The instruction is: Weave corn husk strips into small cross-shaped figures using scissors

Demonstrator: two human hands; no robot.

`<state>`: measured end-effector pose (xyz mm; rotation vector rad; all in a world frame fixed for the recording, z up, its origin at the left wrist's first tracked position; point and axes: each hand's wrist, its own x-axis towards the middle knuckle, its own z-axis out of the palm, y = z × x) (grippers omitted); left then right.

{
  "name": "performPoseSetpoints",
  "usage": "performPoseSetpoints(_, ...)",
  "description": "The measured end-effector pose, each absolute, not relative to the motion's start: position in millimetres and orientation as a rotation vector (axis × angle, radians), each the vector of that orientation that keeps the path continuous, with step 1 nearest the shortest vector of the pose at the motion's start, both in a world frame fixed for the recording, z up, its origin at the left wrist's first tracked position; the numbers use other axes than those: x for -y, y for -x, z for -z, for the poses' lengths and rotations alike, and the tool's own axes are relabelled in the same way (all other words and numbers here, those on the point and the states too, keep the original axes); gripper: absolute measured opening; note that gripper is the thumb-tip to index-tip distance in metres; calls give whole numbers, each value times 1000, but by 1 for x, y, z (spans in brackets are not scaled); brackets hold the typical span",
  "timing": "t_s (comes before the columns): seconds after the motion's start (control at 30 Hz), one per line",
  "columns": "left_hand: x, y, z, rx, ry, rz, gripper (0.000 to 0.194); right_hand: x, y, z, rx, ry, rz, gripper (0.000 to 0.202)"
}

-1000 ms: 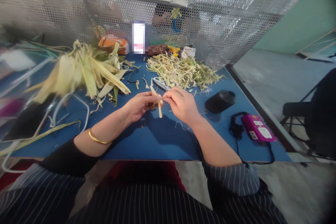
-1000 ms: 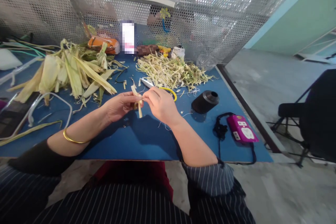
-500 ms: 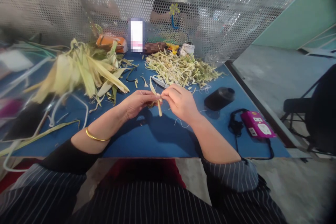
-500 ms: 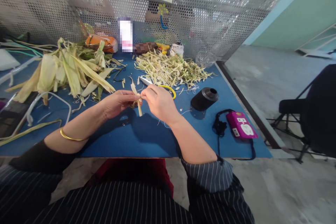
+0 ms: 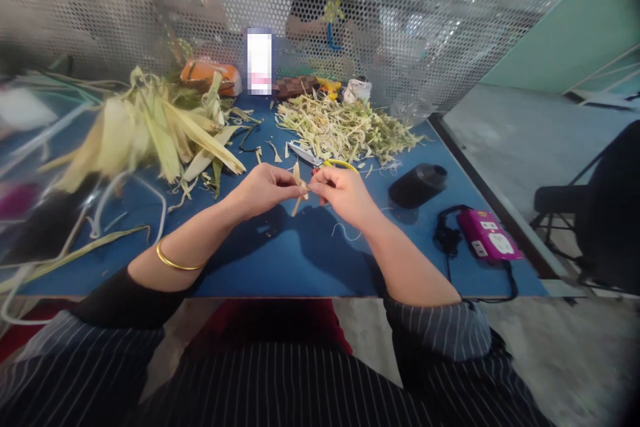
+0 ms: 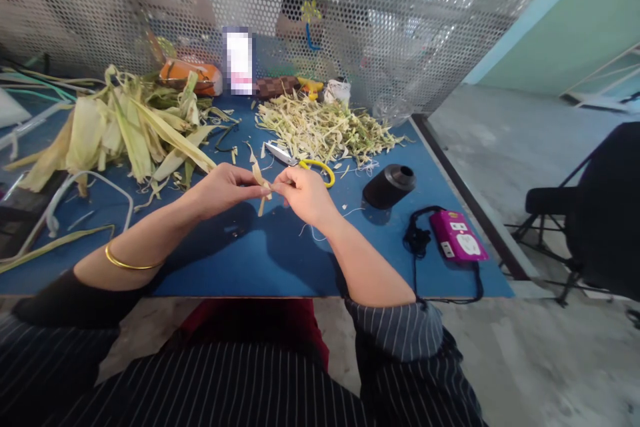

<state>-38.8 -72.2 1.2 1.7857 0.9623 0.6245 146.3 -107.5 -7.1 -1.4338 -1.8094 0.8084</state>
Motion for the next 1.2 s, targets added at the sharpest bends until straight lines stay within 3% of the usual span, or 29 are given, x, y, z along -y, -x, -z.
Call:
performPoseSetpoints(0.1, 73, 38, -2, -984, -1736, -627, 22, 107, -146, 8, 1766, 1401, -836, 16)
performPoseSetpoints(0.27, 70, 36, 3, -968, -1460, -668, 14, 108, -149, 5, 1978, 1163, -439, 11)
performPoseSetpoints(0.53, 67, 37, 11, -846, -1206, -615, 14, 107, -157, 3, 2141, 1052, -143, 16)
performPoseSetpoints(0.7, 68, 36, 11, -804, -1150, -600, 24, 104, -156, 5, 2185, 1058, -108, 15)
performPoseSetpoints(1.2, 69, 39, 5, -887, -1309, -552, 21, 108, -155, 2, 2244, 1066, -54, 16)
